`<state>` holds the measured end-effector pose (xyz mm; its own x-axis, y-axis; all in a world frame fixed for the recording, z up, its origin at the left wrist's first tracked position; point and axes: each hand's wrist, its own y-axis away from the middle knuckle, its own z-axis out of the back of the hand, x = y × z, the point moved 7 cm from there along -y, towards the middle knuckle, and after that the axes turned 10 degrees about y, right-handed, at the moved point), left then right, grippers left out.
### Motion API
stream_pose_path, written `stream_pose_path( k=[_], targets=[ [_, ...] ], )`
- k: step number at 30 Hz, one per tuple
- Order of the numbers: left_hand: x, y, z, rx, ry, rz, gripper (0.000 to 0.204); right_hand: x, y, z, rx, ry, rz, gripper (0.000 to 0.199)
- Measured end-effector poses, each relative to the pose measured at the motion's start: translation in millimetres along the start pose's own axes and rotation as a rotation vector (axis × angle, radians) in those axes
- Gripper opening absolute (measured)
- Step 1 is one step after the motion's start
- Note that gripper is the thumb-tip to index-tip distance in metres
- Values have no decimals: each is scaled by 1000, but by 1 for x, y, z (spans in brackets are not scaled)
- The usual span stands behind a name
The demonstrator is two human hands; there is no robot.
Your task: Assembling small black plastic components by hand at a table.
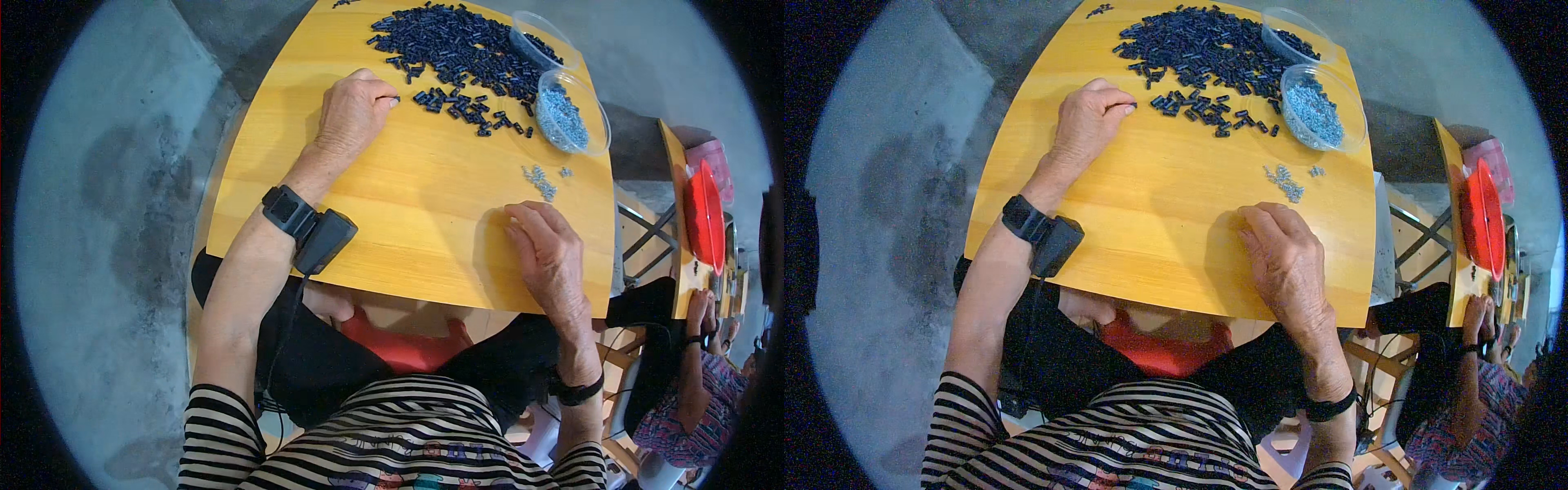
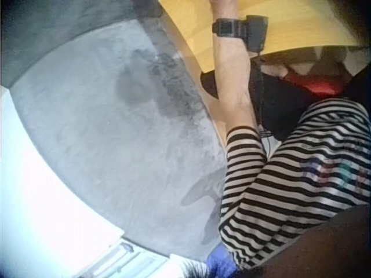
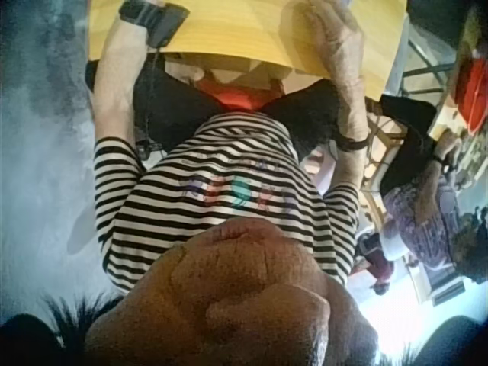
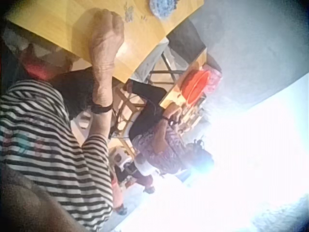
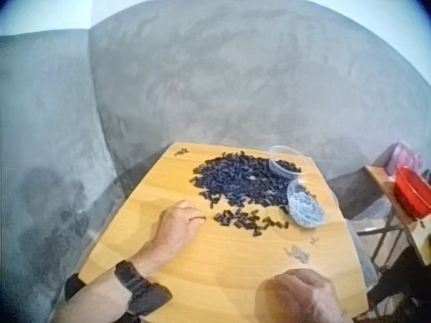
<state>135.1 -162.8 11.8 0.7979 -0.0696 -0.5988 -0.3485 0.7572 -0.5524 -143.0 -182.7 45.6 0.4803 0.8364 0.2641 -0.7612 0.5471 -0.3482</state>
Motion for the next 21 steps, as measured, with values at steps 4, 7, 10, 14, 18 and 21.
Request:
stream_pose_path(
  k=[4, 7, 10, 14, 18, 21],
  targets=[
    [-7, 6, 2, 52, 6, 57, 9, -2, 9, 3, -8, -6, -11, 19],
    [-20, 19, 6, 126, 121, 114, 10, -10, 14, 3, -48, -1, -16, 19],
    [-43, 35, -7, 217, 193, 177, 10, -20, 15, 7, -79, -21, -48, 19],
    [-67, 42, -19, 225, 221, 104, 10, -25, 5, 13, -142, -58, -98, 18],
    [-70, 40, -28, 245, 152, 94, 11, -31, -13, 13, -213, 33, -103, 17],
    [-76, 37, -36, 242, 146, 75, 11, -37, -27, 12, -225, 141, -101, 13]
  ],
)
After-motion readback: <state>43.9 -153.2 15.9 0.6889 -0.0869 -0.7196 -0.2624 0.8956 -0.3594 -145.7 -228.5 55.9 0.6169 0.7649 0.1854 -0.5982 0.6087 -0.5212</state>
